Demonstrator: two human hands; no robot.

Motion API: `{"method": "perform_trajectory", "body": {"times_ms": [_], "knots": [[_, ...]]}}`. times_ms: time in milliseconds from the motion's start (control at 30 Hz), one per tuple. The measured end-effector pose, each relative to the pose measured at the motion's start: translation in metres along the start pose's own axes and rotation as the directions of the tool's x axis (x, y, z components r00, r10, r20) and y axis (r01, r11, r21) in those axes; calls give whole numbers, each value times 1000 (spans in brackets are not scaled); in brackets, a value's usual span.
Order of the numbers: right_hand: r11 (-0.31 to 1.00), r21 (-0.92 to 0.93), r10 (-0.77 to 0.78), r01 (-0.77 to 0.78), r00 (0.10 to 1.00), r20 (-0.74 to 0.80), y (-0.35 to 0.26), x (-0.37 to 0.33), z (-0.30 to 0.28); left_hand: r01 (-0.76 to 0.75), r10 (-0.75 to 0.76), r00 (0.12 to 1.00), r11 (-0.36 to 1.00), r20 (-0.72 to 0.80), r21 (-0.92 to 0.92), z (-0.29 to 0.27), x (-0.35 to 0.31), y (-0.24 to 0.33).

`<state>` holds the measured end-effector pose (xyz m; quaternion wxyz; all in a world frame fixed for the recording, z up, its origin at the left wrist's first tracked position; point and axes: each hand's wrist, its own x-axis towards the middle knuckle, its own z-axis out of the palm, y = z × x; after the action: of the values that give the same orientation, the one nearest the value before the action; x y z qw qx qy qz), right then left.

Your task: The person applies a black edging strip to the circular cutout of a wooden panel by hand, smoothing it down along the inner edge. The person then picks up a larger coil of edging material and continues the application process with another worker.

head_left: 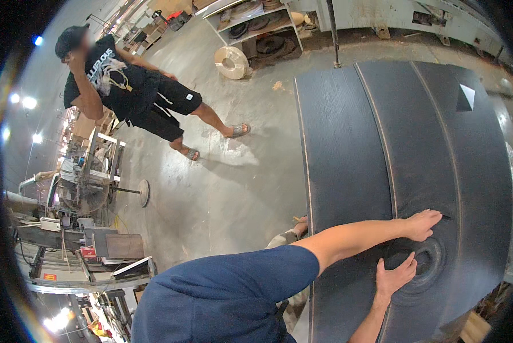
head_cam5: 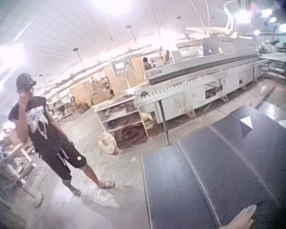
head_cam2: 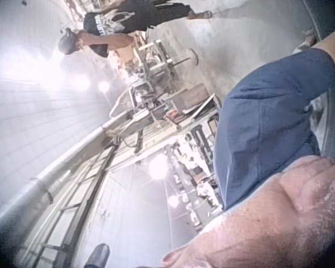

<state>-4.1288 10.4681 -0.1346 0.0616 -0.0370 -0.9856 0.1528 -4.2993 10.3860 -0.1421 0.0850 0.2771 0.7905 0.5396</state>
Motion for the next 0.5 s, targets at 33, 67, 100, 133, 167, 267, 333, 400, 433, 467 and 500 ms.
{"method": "perform_trajectory", "body": {"times_ms": [33,67,100,133,167,267,333,400,433,467,500], "knots": [[1000,10,10,-10,1000,20,2,-7,7,64,-67,991,998,-119,-27,4,-17,-2],[1000,16,22,-22,999,33,4,-13,10,116,-127,964,991,-233,-62,17,-35,-6],[999,23,29,-30,999,45,4,-13,10,159,-185,920,982,-346,-102,26,-50,-9],[998,9,63,-64,995,72,3,-16,12,237,-273,871,962,-408,-136,39,-69,-13],[998,18,61,-63,995,78,4,-19,14,308,-355,812,935,-462,-177,46,-82,-17],[997,48,62,-67,994,94,12,-28,5,533,-651,749,703,-125,-470,28,-105,-4],[996,62,59,-66,993,101,18,-30,-2,601,-717,679,419,158,-681,20,-114,6],[993,100,46,-55,995,87,17,-32,-4,509,-635,688,78,351,-857,23,-128,7],[986,152,54,-69,993,101,14,-33,-8,444,-574,726,-32,380,-896,27,-134,7],[976,202,64,-86,992,112,11,-32,-16,384,-507,761,-153,406,-911,31,-138,8],[962,252,75,-105,989,124,7,-32,-23,335,-441,789,-274,427,-902,35,-145,8]]}}
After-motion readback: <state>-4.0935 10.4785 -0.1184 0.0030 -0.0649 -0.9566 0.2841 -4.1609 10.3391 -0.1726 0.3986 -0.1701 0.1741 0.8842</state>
